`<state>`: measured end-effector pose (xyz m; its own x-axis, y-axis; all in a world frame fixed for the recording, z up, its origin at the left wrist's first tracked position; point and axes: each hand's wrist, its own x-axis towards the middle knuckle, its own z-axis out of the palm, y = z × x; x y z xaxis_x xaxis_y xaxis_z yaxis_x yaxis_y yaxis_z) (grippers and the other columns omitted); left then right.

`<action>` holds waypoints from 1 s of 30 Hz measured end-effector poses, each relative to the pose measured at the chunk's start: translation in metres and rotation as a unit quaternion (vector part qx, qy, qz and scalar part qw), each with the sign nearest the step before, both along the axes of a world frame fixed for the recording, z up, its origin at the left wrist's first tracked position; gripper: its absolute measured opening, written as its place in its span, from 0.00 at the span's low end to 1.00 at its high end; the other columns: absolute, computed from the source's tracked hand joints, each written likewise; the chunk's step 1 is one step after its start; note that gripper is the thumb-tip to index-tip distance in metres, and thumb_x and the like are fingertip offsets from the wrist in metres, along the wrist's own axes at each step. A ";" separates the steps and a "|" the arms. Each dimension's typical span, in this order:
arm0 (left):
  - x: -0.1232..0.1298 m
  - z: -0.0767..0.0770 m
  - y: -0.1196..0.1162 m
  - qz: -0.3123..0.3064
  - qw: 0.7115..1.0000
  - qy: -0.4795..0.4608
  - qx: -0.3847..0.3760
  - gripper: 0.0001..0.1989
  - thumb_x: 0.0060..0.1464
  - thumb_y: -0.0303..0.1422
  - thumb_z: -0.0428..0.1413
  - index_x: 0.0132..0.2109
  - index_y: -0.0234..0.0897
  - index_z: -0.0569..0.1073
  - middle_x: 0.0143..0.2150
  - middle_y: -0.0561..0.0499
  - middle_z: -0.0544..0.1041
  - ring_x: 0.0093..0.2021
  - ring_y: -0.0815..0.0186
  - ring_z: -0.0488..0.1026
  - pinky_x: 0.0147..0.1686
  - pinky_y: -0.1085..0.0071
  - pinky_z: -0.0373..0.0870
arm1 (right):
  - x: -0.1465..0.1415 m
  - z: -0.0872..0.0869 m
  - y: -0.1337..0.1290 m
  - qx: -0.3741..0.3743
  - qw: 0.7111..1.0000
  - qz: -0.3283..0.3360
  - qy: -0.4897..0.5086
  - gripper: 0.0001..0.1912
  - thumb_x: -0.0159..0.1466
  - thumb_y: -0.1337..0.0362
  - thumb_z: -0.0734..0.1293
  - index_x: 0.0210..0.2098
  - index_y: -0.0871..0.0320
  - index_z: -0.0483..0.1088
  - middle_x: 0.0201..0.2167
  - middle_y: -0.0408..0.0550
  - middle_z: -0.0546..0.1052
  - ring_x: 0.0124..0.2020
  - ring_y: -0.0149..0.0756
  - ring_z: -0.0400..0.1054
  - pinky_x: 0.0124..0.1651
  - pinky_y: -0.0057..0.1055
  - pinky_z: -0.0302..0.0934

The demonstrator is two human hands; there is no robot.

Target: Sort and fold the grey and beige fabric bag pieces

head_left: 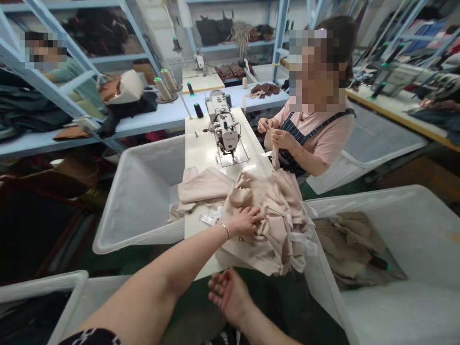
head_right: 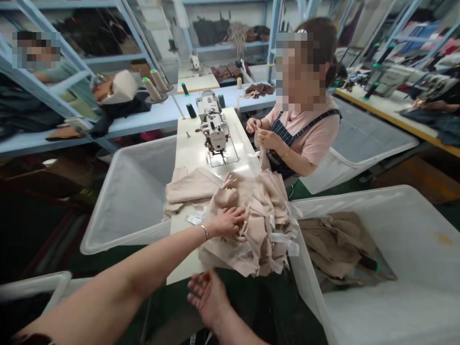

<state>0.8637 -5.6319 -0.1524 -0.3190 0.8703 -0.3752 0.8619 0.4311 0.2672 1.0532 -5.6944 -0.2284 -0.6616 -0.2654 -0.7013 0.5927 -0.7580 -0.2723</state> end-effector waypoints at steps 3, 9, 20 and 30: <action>-0.001 -0.029 -0.006 0.022 0.999 0.012 0.043 0.27 0.54 0.33 0.46 0.62 0.50 0.57 0.65 0.49 0.54 0.56 0.53 0.57 0.54 0.52 0.54 | 0.012 -0.005 0.009 -0.010 0.999 0.030 0.011 0.20 0.58 0.47 0.63 0.34 0.59 0.62 0.33 0.50 0.75 0.30 0.38 0.71 0.34 0.33 0.60; 0.002 -0.016 -0.002 0.036 0.998 0.016 0.055 0.29 0.53 0.33 0.49 0.62 0.50 0.57 0.64 0.47 0.56 0.57 0.51 0.58 0.53 0.49 0.57 | -0.011 0.087 0.114 0.329 0.856 0.178 0.356 0.17 0.62 0.53 0.61 0.34 0.61 0.70 0.33 0.51 0.75 0.36 0.36 0.68 0.41 0.33 0.58; 0.094 -0.010 -0.115 0.264 0.939 0.080 0.203 0.24 0.53 0.28 0.51 0.58 0.37 0.65 0.62 0.42 0.62 0.64 0.54 0.53 0.62 0.51 0.55 | -0.076 0.095 0.232 0.853 0.265 0.335 0.302 0.16 0.56 0.65 0.66 0.45 0.53 0.71 0.58 0.51 0.63 0.61 0.56 0.49 0.59 0.57 0.41; 0.346 -0.123 -0.289 0.517 0.849 0.036 0.106 0.19 0.47 0.37 0.51 0.47 0.64 0.73 0.54 0.56 0.73 0.52 0.57 0.71 0.50 0.63 0.69 | -0.082 0.108 0.326 0.897 0.305 0.218 0.234 0.26 0.63 0.69 0.54 0.60 0.69 0.57 0.52 0.62 0.68 0.51 0.49 0.64 0.52 0.42 0.59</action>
